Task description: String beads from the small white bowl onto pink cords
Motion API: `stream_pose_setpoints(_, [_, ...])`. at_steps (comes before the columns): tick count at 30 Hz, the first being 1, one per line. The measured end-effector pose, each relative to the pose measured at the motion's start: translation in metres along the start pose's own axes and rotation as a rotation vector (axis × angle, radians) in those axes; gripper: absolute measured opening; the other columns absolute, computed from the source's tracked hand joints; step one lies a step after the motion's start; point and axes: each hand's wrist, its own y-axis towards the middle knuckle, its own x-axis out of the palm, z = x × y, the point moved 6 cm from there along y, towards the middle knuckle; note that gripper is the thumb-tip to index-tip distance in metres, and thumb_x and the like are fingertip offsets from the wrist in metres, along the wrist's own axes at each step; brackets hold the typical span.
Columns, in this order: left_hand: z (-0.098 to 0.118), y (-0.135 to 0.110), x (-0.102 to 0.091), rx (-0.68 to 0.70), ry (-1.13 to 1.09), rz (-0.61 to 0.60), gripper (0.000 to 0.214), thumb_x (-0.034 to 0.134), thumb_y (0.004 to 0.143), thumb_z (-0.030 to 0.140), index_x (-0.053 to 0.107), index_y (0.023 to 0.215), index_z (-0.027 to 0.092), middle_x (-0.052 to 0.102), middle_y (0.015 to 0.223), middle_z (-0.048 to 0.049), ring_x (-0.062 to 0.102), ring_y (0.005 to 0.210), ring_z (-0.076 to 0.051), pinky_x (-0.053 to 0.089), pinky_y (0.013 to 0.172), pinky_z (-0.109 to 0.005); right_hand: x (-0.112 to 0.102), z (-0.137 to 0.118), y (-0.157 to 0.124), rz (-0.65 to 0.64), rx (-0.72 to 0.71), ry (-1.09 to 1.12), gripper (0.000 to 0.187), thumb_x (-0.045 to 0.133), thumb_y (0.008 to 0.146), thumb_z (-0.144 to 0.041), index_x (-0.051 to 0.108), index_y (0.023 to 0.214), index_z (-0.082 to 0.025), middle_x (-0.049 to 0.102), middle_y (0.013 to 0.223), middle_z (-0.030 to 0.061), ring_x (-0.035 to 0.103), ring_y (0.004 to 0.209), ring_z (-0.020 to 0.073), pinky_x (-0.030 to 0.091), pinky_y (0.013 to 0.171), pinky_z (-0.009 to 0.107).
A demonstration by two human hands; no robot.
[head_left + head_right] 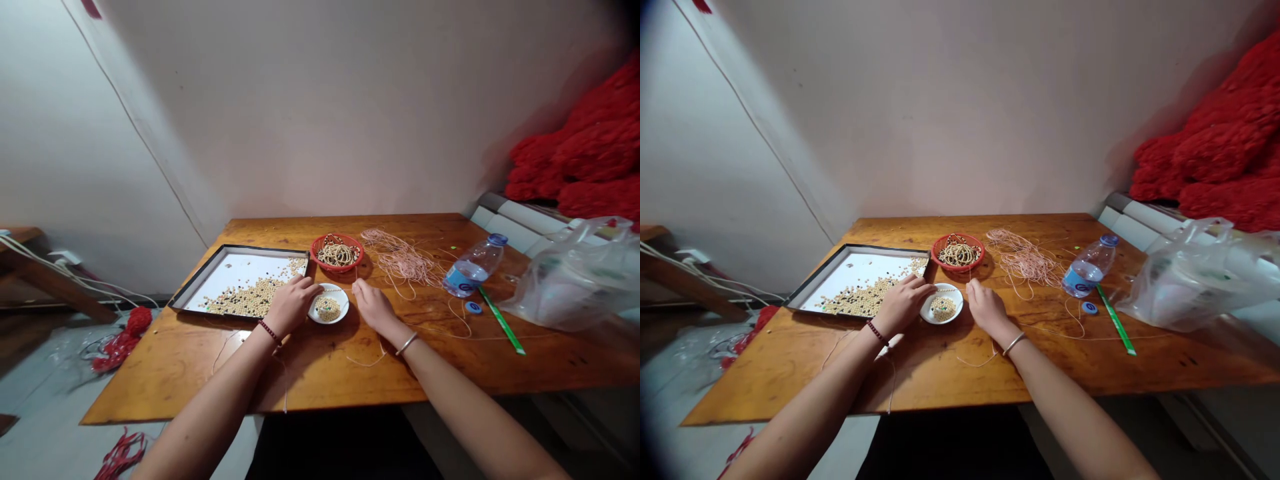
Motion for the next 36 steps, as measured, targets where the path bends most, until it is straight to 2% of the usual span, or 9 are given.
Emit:
stream_pose_setpoints(4, [-0.001,0.0,0.0,0.001,-0.01,0.0,0.024,0.044,0.095,0.029,0.066,0.103,0.022,0.061,0.085,-0.0063,0.052,0.088,-0.02,0.042,0.07,-0.03,-0.003,0.013,0.005,0.039,0.098,0.054,0.03,0.036,0.091,-0.034,0.06,0.076,-0.021,0.066,0.075,0.0051,0.056,0.068,0.018,0.029,0.058,0.027])
stream_pose_setpoints(8, [0.0,-0.001,-0.002,0.0,-0.007,0.013,0.023,0.045,0.095,0.028,0.066,0.103,0.023,0.061,0.085,-0.0061,0.052,0.087,-0.02,0.043,0.069,-0.03,-0.003,0.032,0.018,0.153,0.107,0.385,0.023,0.04,0.083,-0.027,0.062,0.085,-0.02,0.065,0.091,0.0069,0.058,0.085,0.0198,0.042,0.074,0.03])
stream_pose_setpoints(11, [0.001,-0.001,-0.002,0.001,-0.013,0.019,0.024,0.044,0.095,0.029,0.066,0.102,0.023,0.061,0.083,-0.006,0.052,0.086,-0.02,0.042,0.066,-0.03,-0.019,0.046,0.017,0.411,0.172,0.453,0.03,0.045,0.079,-0.026,0.057,0.104,-0.017,0.061,0.102,0.0122,0.056,0.095,0.024,0.044,0.083,0.039])
stream_pose_setpoints(14, [0.005,0.0,-0.003,0.014,-0.02,0.024,0.023,0.045,0.095,0.029,0.066,0.1,0.023,0.06,0.08,-0.0059,0.052,0.084,-0.019,0.041,0.064,-0.029,-0.047,0.028,0.0,0.712,0.028,0.258,0.038,0.051,0.081,-0.029,0.053,0.117,-0.017,0.05,0.126,0.0175,0.043,0.121,0.03,0.034,0.1,0.049])
stream_pose_setpoints(16, [0.009,0.0,-0.003,0.045,-0.022,0.03,0.02,0.047,0.094,0.027,0.065,0.1,0.022,0.059,0.08,-0.0058,0.051,0.082,-0.019,0.041,0.065,-0.029,-0.052,0.005,-0.006,0.641,-0.156,0.268,0.028,0.046,0.087,-0.03,0.055,0.111,-0.018,0.052,0.121,0.0158,0.045,0.12,0.0278,0.034,0.102,0.047])
stream_pose_setpoints(18, [0.014,0.0,-0.003,0.084,-0.024,0.034,0.019,0.047,0.093,0.025,0.065,0.1,0.022,0.059,0.08,-0.0054,0.051,0.081,-0.019,0.041,0.066,-0.029,-0.044,-0.014,-0.008,0.427,-0.293,0.377,0.024,0.04,0.092,-0.031,0.058,0.102,-0.02,0.058,0.11,0.0127,0.053,0.11,0.0245,0.041,0.097,0.042])
stream_pose_setpoints(24, [0.019,-0.003,-0.002,0.118,-0.043,0.066,0.016,0.048,0.093,0.022,0.064,0.096,0.024,0.059,0.081,-0.0032,0.05,0.079,-0.018,0.04,0.065,-0.028,-0.009,-0.022,-0.009,0.0,-0.175,0.624,0.036,0.031,0.097,-0.043,0.057,0.105,-0.02,0.065,0.09,0.0054,0.061,0.069,0.0153,0.046,0.065,0.027])
stream_pose_setpoints(29, [0.018,-0.002,-0.004,0.138,-0.058,0.057,0.02,0.046,0.094,0.024,0.065,0.102,0.023,0.059,0.081,-0.0041,0.051,0.079,-0.017,0.041,0.067,-0.028,-0.009,-0.023,-0.008,0.017,-0.217,0.323,0.036,0.043,0.092,-0.047,0.063,0.081,-0.02,0.061,0.068,0.0017,0.053,0.061,0.0144,0.036,0.059,0.025])
stream_pose_setpoints(36, [0.01,0.001,-0.01,0.059,-0.155,0.087,0.025,0.045,0.095,0.034,0.066,0.101,0.022,0.063,0.077,-0.0035,0.054,0.078,-0.016,0.042,0.067,-0.027,-0.011,-0.018,-0.004,0.088,-0.216,0.189,0.04,0.035,0.096,-0.042,0.057,0.071,-0.02,0.064,0.07,0.0052,0.055,0.064,0.0164,0.031,0.058,0.026])
